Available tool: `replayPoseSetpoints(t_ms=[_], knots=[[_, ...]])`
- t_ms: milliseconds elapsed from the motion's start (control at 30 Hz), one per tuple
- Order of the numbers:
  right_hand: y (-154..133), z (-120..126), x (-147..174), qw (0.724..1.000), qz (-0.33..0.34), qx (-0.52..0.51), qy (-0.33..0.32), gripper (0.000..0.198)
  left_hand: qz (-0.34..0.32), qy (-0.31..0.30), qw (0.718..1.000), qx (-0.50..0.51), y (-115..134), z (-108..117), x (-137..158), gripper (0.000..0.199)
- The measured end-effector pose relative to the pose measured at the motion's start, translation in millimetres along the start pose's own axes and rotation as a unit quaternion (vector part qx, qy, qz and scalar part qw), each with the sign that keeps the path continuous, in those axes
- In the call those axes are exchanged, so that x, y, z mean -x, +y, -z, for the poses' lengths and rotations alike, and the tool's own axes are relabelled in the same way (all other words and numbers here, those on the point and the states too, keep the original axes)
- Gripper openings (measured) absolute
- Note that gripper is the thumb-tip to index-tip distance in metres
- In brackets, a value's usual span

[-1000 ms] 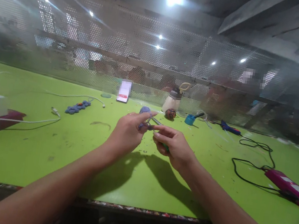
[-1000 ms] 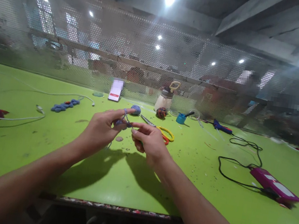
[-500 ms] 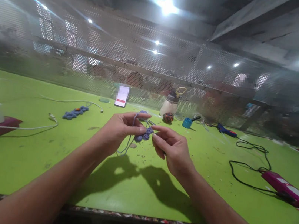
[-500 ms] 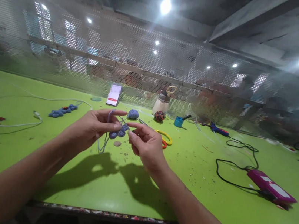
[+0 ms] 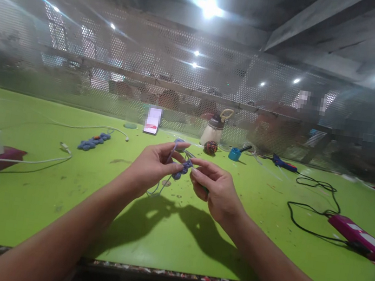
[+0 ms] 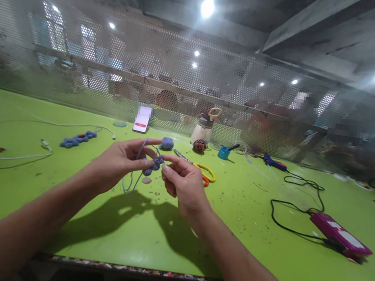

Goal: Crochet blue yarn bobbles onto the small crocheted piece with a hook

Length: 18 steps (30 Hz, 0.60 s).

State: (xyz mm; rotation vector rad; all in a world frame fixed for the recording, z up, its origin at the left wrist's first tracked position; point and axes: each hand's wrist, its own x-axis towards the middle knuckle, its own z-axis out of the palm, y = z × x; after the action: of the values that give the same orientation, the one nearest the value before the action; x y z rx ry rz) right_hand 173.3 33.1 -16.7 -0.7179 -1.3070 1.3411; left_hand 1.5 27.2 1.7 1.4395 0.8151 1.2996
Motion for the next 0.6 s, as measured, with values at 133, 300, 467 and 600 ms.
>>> replayPoseSetpoints(t_ms=[133, 300, 467, 600], knots=[[-0.2, 0.0, -0.2, 1.000, -0.008, 0.004, 0.001, 0.027, 0.008, 0.008, 0.999, -0.032, 0.5, -0.6, 0.3, 0.056], [2.5, 0.4, 0.7, 0.999, 0.011, 0.028, -0.016, 0.026, 0.023, 0.001, 0.998, 0.054, 0.3, 4.4, -0.3, 0.056], [1.5, 4.4, -0.7, 0.985, 0.089, 0.136, -0.052, 0.027, 0.036, -0.020, 0.997, 0.063, -2.6, 7.2, -2.0, 0.050], [-3.4, 6.8, -1.9, 0.984, 0.100, 0.141, -0.049, 0.027, 0.049, -0.016, 0.996, 0.068, -1.5, 6.0, -1.9, 0.049]])
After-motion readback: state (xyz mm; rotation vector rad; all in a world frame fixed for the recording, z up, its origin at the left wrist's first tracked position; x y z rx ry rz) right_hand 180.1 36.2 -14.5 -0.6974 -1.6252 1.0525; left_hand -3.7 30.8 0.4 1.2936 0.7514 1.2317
